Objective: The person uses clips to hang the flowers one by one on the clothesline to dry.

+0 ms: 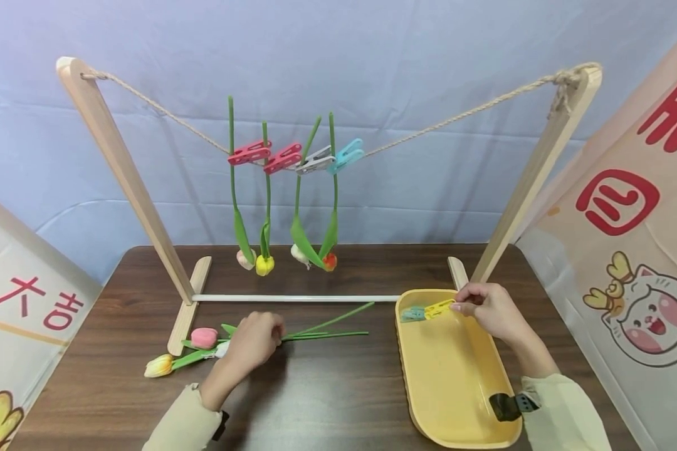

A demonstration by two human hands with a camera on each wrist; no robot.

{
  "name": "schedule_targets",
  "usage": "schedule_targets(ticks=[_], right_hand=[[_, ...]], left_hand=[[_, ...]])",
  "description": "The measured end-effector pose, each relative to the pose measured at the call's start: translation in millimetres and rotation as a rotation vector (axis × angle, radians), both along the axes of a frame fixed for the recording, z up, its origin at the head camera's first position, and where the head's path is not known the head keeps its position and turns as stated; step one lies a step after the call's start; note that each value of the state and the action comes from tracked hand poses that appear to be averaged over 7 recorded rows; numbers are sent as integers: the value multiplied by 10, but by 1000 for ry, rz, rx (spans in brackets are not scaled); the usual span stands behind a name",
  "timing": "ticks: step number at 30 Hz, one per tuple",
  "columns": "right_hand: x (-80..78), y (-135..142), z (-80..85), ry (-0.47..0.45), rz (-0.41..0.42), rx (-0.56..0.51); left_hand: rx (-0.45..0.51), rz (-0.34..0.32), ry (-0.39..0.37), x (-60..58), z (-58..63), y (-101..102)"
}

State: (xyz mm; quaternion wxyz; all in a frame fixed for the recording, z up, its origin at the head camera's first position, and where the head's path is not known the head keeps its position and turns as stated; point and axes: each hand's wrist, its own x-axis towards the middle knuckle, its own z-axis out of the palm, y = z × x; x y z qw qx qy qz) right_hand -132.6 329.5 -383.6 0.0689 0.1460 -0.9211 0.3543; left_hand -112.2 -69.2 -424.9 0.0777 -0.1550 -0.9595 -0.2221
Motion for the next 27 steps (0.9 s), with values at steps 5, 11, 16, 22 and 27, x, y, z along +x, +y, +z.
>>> schedule_targets(ticks=[5,11,16,22,27], right_hand=[[18,-8,29,-3,7,-2],[17,0,38,-9,15,-5],[14,3,42,-18,25,-11],[-1,-19,85,-24,36,-15],[-15,-42,126,-24,37,5]], left_hand=[[55,-44,46,-36,273,69],[160,-118,161,-117,586,182],[215,-139,240,-217,809,277],[274,-142,288,-317,1033,389],[307,-141,263,-370,1175,481]])
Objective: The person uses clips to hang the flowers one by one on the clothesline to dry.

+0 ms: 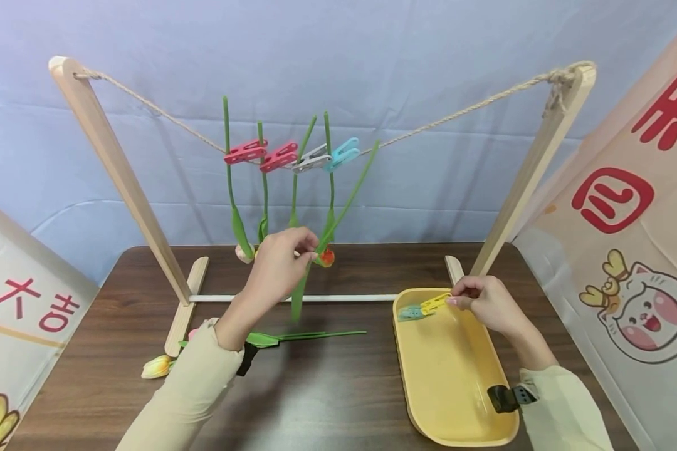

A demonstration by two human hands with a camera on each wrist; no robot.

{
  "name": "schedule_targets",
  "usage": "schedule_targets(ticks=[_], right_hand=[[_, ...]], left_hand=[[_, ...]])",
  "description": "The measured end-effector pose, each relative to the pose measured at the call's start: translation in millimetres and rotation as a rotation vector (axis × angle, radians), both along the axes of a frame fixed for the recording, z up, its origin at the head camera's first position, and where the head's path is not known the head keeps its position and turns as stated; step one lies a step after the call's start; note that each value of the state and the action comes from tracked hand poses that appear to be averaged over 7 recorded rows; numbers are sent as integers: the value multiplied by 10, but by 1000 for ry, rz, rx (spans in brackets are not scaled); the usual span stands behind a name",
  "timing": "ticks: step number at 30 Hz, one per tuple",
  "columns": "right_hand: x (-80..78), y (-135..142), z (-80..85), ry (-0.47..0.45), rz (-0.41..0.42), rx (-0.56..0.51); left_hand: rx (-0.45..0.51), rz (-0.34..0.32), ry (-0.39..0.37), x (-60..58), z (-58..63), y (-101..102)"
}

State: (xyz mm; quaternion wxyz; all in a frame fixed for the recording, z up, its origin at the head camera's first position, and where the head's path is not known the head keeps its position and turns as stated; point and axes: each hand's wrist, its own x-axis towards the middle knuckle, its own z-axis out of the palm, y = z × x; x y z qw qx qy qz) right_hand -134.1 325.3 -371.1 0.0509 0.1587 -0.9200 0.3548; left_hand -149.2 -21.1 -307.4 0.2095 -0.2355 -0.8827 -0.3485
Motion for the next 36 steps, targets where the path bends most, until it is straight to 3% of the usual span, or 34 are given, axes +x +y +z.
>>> schedule_targets(ticks=[8,13,17,22,28,32,36], right_hand=[[-60,-61,124,45,38,23],[-134,-175,346,107,51,53],[-206,-335,658,140,52,44],[-273,-607,1174,193,37,16],[-300,-923,1755,338,-73,-63],[-326,-1088,2020,438,-109,-112],[-364,-1218,2170,505,-157,-102]], left_hand=[[20,-2,-57,-37,120,77],[16,3,-36,-41,133,106],[19,6,-38,-54,141,135],[27,13,-74,-67,162,167],[37,17,-87,-86,189,203],[34,12,-73,-113,217,231],[41,10,-67,-151,248,264]])
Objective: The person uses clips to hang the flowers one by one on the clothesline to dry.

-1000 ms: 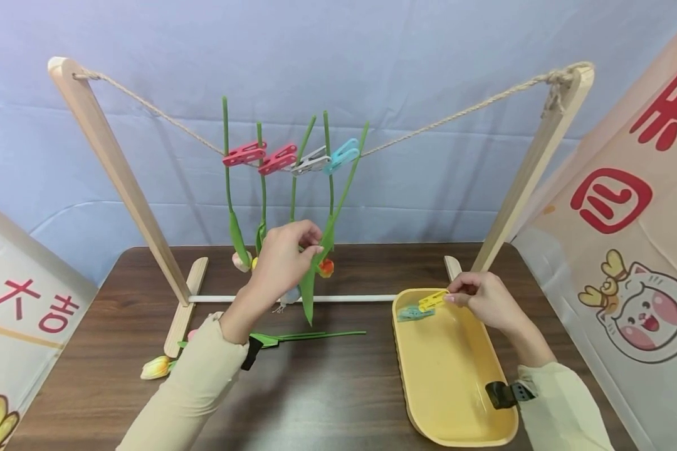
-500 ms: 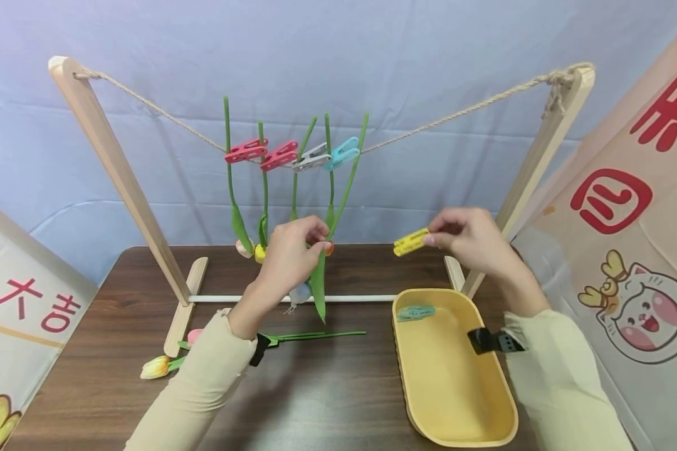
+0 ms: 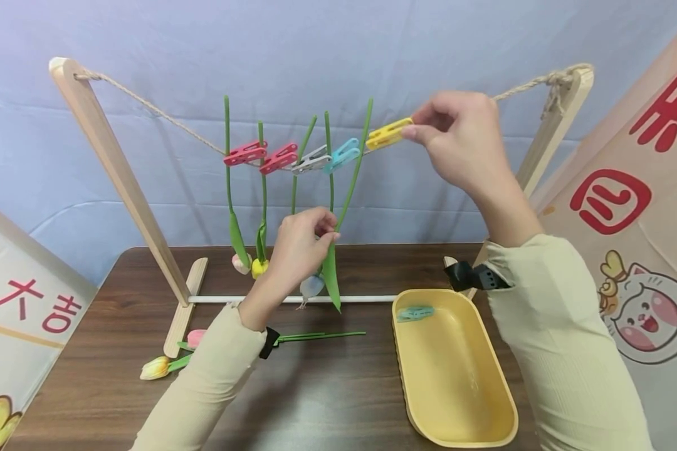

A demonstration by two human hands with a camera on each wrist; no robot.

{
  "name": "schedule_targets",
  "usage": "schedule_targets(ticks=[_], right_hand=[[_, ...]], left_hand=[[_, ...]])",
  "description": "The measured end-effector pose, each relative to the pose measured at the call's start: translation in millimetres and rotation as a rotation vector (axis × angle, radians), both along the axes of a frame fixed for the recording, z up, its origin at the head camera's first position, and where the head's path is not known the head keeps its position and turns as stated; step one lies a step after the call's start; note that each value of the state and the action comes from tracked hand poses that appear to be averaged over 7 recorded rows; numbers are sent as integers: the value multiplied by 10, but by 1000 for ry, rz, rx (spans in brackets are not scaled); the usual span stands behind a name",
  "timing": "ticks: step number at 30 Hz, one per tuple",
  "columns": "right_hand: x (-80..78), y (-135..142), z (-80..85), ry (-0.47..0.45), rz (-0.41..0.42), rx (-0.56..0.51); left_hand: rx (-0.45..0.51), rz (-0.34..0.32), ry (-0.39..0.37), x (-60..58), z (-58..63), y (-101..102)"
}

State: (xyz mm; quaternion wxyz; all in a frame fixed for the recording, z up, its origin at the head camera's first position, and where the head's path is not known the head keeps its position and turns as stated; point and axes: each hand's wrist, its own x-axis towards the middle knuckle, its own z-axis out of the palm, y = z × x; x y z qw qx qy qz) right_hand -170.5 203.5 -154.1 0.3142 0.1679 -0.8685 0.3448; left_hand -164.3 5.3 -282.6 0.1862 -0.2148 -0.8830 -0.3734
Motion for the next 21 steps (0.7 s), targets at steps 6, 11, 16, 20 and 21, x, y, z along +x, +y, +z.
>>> schedule_targets(ticks=[6,11,16,20,21], right_hand=[[-62,-124,83,-69,-74,97],[-91,-174,65,-135,-55,167],[-95,-197,50,-165,-34,207],[-110,-215,43,-168,-32,230],[-114,-219,40,-174,-35,232]], left_hand=[[14,22,-2,-10,14,28],[25,23,2,-21,12,56],[22,14,28,-35,11,85],[19,2,46,-35,25,107],[20,0,48,-37,26,113]])
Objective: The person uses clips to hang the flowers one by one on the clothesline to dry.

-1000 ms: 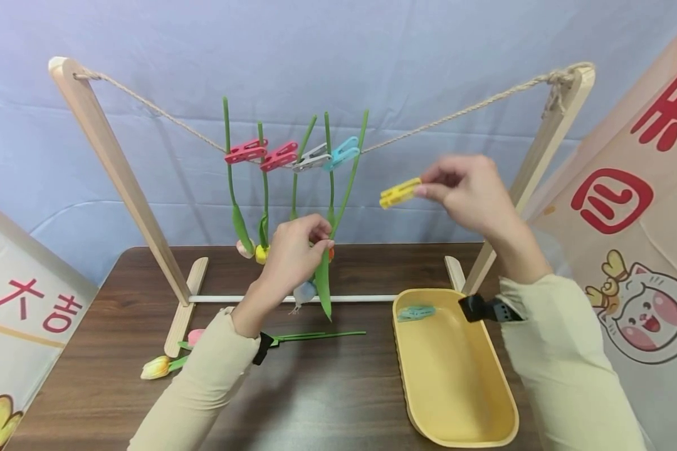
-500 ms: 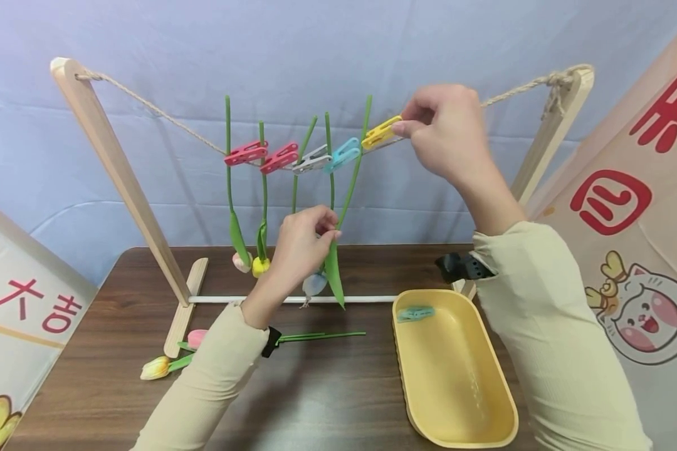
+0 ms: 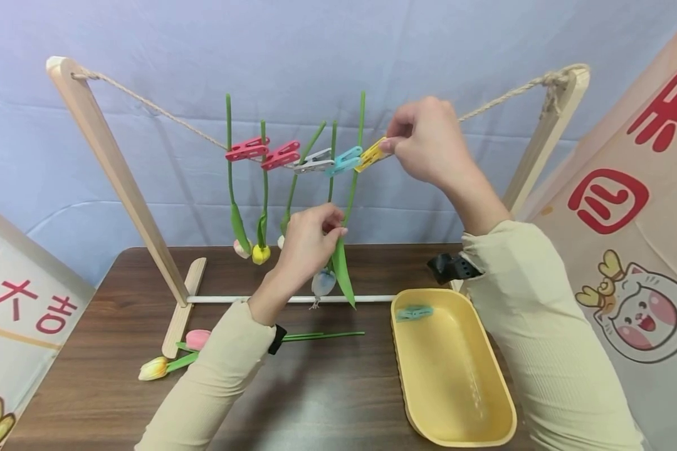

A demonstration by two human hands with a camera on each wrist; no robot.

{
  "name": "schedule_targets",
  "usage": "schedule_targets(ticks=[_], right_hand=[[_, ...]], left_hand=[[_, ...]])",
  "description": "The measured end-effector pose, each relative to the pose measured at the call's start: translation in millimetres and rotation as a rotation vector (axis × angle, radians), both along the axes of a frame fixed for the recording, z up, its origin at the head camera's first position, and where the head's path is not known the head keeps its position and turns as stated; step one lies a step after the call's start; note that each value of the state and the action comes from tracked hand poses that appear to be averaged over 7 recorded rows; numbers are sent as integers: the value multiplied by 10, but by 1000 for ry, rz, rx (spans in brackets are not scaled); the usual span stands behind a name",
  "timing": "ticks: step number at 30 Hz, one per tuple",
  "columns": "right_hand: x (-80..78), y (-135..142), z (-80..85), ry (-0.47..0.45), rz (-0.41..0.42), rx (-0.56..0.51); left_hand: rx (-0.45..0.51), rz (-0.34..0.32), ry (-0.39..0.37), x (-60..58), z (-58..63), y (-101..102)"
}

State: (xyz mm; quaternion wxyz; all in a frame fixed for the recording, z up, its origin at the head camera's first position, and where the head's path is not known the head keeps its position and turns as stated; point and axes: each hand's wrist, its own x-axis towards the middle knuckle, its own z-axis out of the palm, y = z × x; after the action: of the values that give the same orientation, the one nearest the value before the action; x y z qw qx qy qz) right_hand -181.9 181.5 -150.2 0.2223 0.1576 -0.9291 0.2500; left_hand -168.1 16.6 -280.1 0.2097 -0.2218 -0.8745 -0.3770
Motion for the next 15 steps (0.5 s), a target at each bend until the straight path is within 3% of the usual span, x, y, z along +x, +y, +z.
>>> schedule_targets(ticks=[7,15], right_hand=[[-56,1,-76,-32,-4,-4],[-56,58,-137,-38,20,-124]], left_hand=[[-5,9,32,-82,-51,36],[1,26,77,-173,-88,45]])
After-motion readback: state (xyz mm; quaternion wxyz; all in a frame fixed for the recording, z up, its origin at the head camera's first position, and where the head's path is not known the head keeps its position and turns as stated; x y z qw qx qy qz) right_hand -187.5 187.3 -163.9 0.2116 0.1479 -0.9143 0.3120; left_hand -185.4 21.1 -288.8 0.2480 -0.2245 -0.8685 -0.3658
